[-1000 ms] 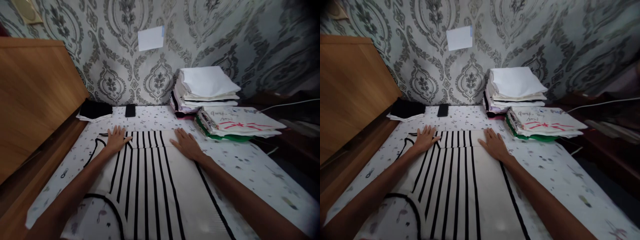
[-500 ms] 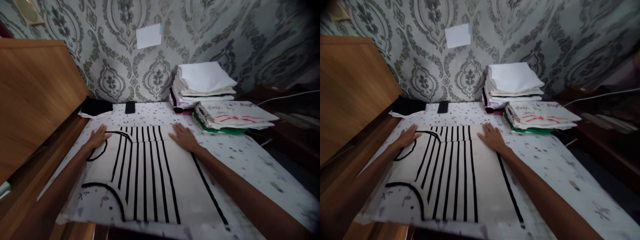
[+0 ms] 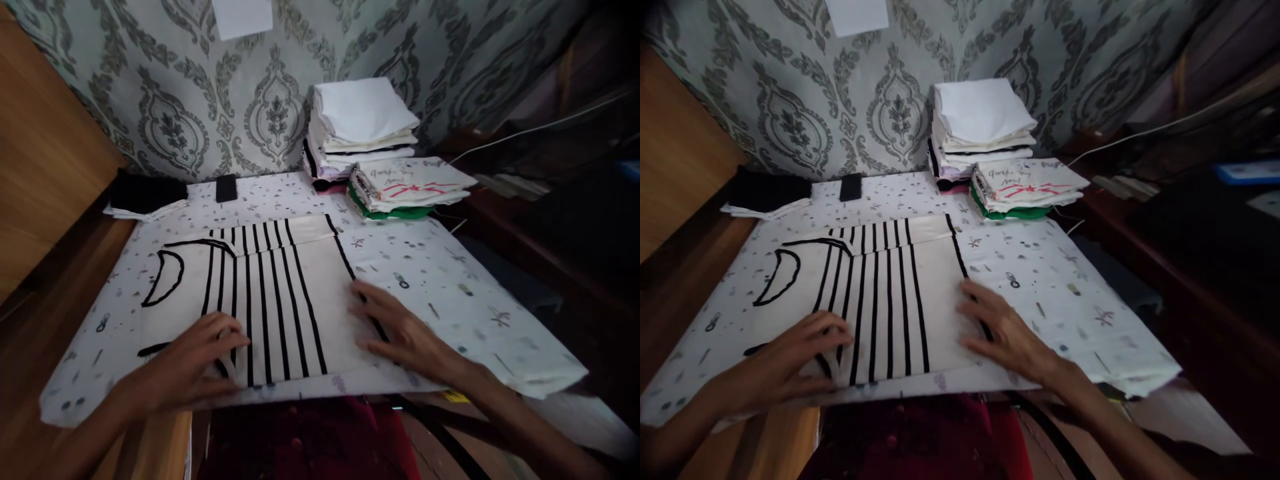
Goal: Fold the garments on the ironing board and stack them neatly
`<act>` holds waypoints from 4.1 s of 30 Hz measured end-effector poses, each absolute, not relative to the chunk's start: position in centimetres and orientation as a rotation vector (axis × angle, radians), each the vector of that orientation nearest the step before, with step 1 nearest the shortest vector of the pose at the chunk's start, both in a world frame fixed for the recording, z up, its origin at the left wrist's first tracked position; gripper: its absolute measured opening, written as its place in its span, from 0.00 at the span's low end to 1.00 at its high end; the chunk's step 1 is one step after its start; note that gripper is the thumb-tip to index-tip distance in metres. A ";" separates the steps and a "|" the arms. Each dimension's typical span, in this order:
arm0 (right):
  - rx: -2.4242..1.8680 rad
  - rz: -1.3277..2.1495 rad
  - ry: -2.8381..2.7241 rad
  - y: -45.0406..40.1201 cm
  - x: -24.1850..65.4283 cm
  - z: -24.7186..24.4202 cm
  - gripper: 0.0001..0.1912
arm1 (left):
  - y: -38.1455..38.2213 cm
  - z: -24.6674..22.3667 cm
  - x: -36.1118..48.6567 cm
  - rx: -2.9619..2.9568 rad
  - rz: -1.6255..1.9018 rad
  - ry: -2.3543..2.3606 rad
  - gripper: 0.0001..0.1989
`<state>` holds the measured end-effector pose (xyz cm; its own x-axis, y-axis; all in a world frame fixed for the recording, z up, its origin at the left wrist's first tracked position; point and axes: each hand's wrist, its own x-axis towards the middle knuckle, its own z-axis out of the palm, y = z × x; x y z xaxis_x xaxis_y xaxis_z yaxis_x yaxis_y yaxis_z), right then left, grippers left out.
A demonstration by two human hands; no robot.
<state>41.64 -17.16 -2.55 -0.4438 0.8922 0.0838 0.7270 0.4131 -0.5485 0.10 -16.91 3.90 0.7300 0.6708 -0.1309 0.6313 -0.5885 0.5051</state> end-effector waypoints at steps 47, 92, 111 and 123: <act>-1.434 0.744 -1.345 -7.6 39.5 -3.4 0.17 | -3.2 0.0 2.2 1.625 0.799 1.557 0.16; -1.484 0.959 -1.255 -9.9 37.5 -3.0 0.21 | -13.9 0.8 -11.2 2.031 0.418 2.040 0.20; -1.624 0.798 -1.649 -8.3 39.6 -1.7 0.19 | -9.7 2.8 -8.2 2.116 0.409 1.962 0.16; -1.653 0.617 -1.537 -4.3 38.6 -3.1 0.16 | 0.3 0.5 4.3 2.003 0.343 2.087 0.08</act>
